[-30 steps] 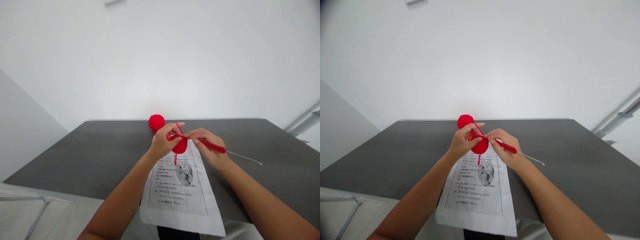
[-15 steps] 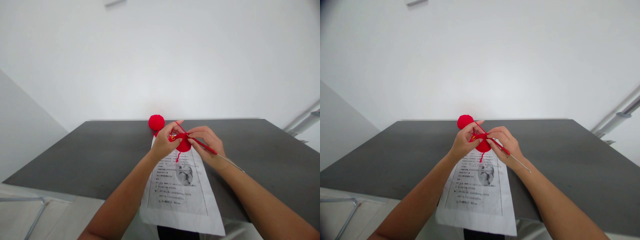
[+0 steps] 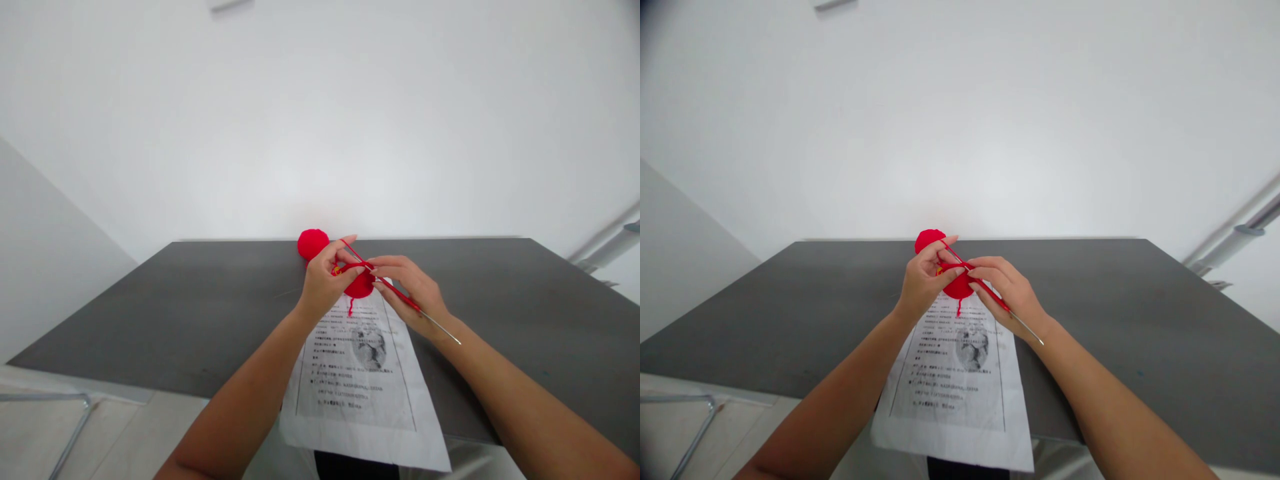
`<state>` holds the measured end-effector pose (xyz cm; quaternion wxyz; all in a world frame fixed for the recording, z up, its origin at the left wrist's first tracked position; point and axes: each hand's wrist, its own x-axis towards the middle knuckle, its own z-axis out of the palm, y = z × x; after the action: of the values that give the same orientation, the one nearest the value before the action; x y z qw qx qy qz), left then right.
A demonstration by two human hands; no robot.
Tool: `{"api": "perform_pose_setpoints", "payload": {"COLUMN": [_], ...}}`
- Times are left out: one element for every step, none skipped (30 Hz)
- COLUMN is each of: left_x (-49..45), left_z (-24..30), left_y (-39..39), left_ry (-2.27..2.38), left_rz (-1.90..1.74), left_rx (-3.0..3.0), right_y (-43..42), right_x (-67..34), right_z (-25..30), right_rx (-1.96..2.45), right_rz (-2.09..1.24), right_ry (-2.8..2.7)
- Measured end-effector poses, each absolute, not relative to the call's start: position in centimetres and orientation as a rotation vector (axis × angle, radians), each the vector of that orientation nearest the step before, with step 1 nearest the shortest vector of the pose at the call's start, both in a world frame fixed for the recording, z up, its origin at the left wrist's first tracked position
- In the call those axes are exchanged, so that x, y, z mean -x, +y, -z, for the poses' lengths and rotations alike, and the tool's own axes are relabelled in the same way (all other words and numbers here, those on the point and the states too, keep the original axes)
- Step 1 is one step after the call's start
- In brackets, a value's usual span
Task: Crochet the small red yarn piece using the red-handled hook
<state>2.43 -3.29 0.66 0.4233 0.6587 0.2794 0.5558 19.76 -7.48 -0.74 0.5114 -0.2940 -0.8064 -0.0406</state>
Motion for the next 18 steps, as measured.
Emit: {"api": "perform_pose_setpoints", "payload": {"left_x": [-2.4, -2.5, -2.5, -2.5, -2.6, -2.6, -2.7, -2.7, -2.8, -2.9, -3.0, -3.1, -3.2, -3.3, -3.4, -3.5, -3.6, -3.6], "left_z": [-0.6, -0.6, -0.5, -0.5, -0.5, -0.5, -0.5, -0.5, -0.4, -0.4, -0.4, -0.4, -0.4, -0.4, -0.3, -0.3, -0.2, -0.1], "left_y": [-3.2, -3.1, -3.1, -3.0, -3.0, -3.0, -3.0, -3.1, -3.1, -3.2, -3.2, -3.3, -3.3, -3.3, -3.4, -3.4, -3.4, -3.3], "left_ry": [0.681, 0.661, 0.641, 0.619, 0.597, 0.575, 0.555, 0.54, 0.53, 0.525, 0.525, 0.529, 0.536, 0.545, 0.554, 0.564, 0.574, 0.585], "left_rz": [-1.38, -1.363, -1.342, -1.316, -1.286, -1.251, -1.216, -1.182, -1.156, -1.143, -1.143, -1.152, -1.167, -1.185, -1.202, -1.219, -1.233, -1.25], "left_rx": [-1.589, -1.521, -1.447, -1.37, -1.294, -1.221, -1.155, -1.097, -1.048, -1.009, -0.979, -0.959, -0.948, -0.945, -0.948, -0.955, -0.967, -0.981], "right_y": [-7.4, -7.3, -7.2, -7.1, -7.0, -7.0, -6.9, -6.9, -6.9, -6.9, -6.9, -6.9, -7.0, -7.0, -7.0, -7.0, -7.1, -7.1], "right_x": [-19.8, -19.9, -19.9, -20.0, -20.0, -20.0, -20.1, -20.1, -20.1, -20.1, -20.0, -19.9, -19.8, -19.7, -19.6, -19.4, -19.3, -19.1], "right_z": [0.8, 0.8, 0.9, 0.9, 0.9, 1.0, 1.0, 1.0, 1.0, 1.1, 1.1, 1.2, 1.2, 1.3, 1.4, 1.5, 1.6, 1.7], "right_rx": [0.701, 0.691, 0.679, 0.669, 0.662, 0.658, 0.66, 0.664, 0.671, 0.677, 0.682, 0.69, 0.703, 0.722, 0.743, 0.768, 0.794, 0.819], "right_rz": [0.103, 0.112, 0.123, 0.133, 0.141, 0.148, 0.153, 0.158, 0.163, 0.172, 0.183, 0.198, 0.214, 0.231, 0.247, 0.258, 0.263, 0.26], "right_ry": [-1.947, -1.954, -1.96, -1.965, -1.97, -1.973, -1.977, -1.981, -1.983, -1.987, -1.989, -1.99, -1.99, -1.987, -1.98, -1.972, -1.964, -1.958]}}
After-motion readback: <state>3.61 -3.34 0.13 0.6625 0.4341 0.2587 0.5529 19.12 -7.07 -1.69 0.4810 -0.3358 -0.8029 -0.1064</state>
